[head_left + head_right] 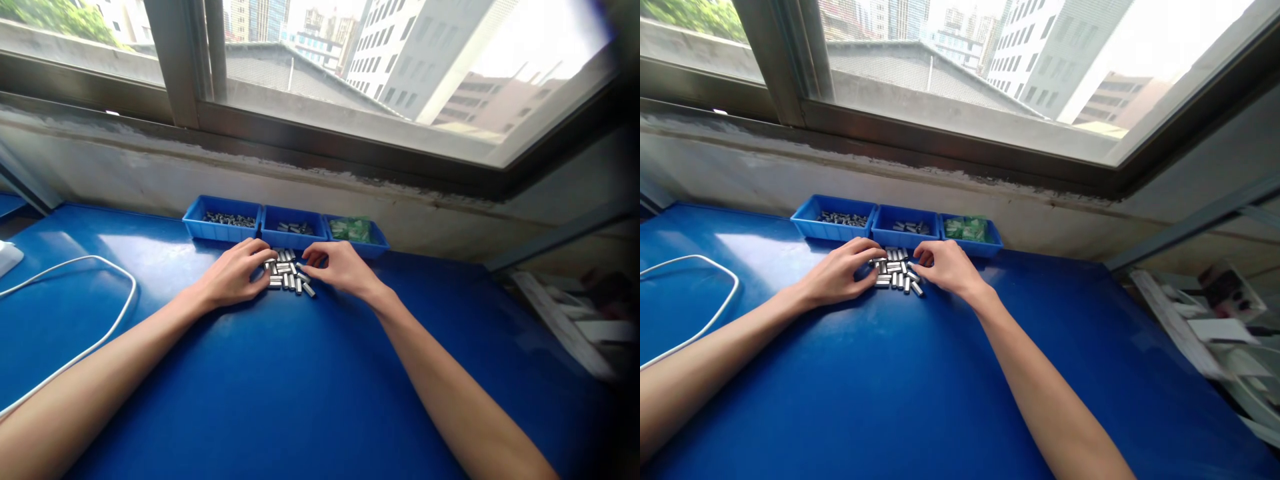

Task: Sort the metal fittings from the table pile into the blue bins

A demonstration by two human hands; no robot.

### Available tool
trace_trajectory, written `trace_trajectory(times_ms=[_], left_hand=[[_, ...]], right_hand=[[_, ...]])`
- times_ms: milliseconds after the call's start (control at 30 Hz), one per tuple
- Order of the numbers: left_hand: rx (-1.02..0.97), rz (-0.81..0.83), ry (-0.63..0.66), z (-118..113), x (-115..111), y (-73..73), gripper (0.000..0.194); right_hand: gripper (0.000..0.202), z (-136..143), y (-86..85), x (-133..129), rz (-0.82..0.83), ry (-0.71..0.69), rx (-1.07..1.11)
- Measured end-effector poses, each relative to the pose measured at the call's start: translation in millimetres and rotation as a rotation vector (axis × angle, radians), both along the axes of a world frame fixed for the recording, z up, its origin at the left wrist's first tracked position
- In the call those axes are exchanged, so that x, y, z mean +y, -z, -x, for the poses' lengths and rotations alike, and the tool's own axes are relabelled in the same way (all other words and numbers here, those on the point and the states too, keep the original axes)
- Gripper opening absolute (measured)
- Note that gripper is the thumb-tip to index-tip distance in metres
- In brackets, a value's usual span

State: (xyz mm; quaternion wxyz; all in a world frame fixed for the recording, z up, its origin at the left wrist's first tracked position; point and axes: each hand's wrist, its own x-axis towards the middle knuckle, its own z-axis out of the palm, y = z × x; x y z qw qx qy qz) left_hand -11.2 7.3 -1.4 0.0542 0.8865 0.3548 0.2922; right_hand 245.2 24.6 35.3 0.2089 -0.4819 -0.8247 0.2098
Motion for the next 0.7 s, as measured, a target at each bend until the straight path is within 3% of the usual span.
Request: trace_trajectory(times_ms=[200,333,600,700], left_hand=[[-0.011,0.0,0.002,-0.2,-0.2,0.0,0.03],[0.0,0.007,0.002,-0.4,0.4,0.2,0.03],[0.011,-0.002,-0.003,0.0,0.3,1.1,0.03],[0.008,-0.001,-0.002,0.3,0.7,1.1,0.03]], right_hand=[[0.019,-5.2,2.6,4.0,-0.092,-0.029,-0.066],[0.02,-4.8,4.2,4.5,-0.101,-0.035,0.039],[0.012,-3.2,-0.3,2.4,0.039,0.028,0.341],[0.02,-3.4,-4.4,1.6,0.158,0.053,0.475]])
